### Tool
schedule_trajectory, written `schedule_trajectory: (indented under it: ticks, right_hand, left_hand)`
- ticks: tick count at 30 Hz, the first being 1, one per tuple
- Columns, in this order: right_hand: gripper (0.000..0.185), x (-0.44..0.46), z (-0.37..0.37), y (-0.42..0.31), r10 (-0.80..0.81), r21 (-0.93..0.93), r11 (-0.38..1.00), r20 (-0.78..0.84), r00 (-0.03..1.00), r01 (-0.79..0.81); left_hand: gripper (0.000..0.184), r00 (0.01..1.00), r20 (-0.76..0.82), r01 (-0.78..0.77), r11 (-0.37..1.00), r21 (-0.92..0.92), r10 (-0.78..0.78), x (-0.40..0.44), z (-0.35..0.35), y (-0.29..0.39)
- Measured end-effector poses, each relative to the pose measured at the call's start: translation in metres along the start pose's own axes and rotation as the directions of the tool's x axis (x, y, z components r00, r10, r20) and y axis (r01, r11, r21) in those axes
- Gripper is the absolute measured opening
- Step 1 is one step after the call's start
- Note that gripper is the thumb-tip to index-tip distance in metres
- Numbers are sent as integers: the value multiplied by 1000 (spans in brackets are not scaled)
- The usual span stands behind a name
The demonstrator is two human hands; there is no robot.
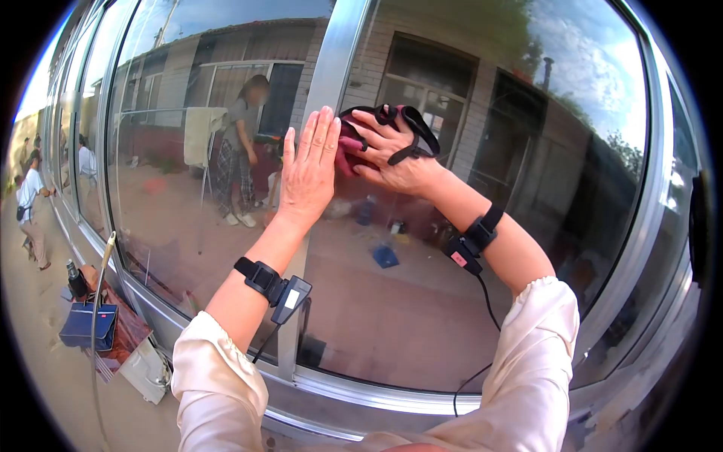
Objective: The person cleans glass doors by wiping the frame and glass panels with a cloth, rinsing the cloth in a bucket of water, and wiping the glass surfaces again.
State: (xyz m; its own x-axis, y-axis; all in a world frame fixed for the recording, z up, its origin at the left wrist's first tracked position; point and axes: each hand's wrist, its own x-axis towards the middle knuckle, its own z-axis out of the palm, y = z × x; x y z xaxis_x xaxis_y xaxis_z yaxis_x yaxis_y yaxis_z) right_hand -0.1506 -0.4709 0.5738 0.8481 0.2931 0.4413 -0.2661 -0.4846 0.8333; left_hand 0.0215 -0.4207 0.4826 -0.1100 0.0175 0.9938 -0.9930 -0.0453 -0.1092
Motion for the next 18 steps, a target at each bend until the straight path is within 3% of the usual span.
schedule_trajectory:
  ticks: [2,6,7,9,11,12,13,14,15,16,17,18]
  right_hand:
    - [38,9,-8,31,13,-140,990,-48,999,-19]
    - [46,-6,-47,136,208,-382,872,-279,937,-307]
    - [50,-17,-77,151,330,-300,873,-216,919,-384]
    - [47,-52,-107,191,497,-302,751,-328,804,-587]
    - [49,-112,-133,246,556,-248,680,-440,706,-690]
    - [49,-142,-152,259,641,-243,573,-463,613,-783]
    - [50,-202,-165,331,331,-376,741,-517,789,-557]
    - [54,-221,-191,299,638,-422,423,-489,594,-802]
    - [54,-277,-203,337,512,-458,514,-514,688,-725]
    - [52,-321,-219,348,597,-348,492,-532,601,-798]
    - [55,-386,-243,383,408,-620,553,-381,830,-556]
    - [58,-432,-260,396,466,-643,488,-380,799,-590]
  left_hand:
    - [59,1000,-2,-4,1000,-2,4,0,0,-1]
    - [62,1000,-4,-3,1000,22,3,-1,2,2]
    - [61,1000,-5,-7,1000,28,7,-2,1,2]
    - [60,1000,-2,-3,1000,31,3,-2,0,2]
    - [59,1000,-4,-6,999,49,7,0,1,3]
    - [58,1000,0,-6,998,61,6,-1,1,4]
    - [57,1000,-14,-8,999,47,9,0,2,4]
    - [55,1000,-17,-5,998,58,6,-2,4,3]
    - [54,1000,-29,-5,998,55,7,-3,7,1]
    - [54,999,-41,-5,999,53,7,-3,9,1]
    - [54,998,-53,-11,999,50,14,-2,10,1]
    - [54,998,-60,-13,999,46,16,-1,10,2]
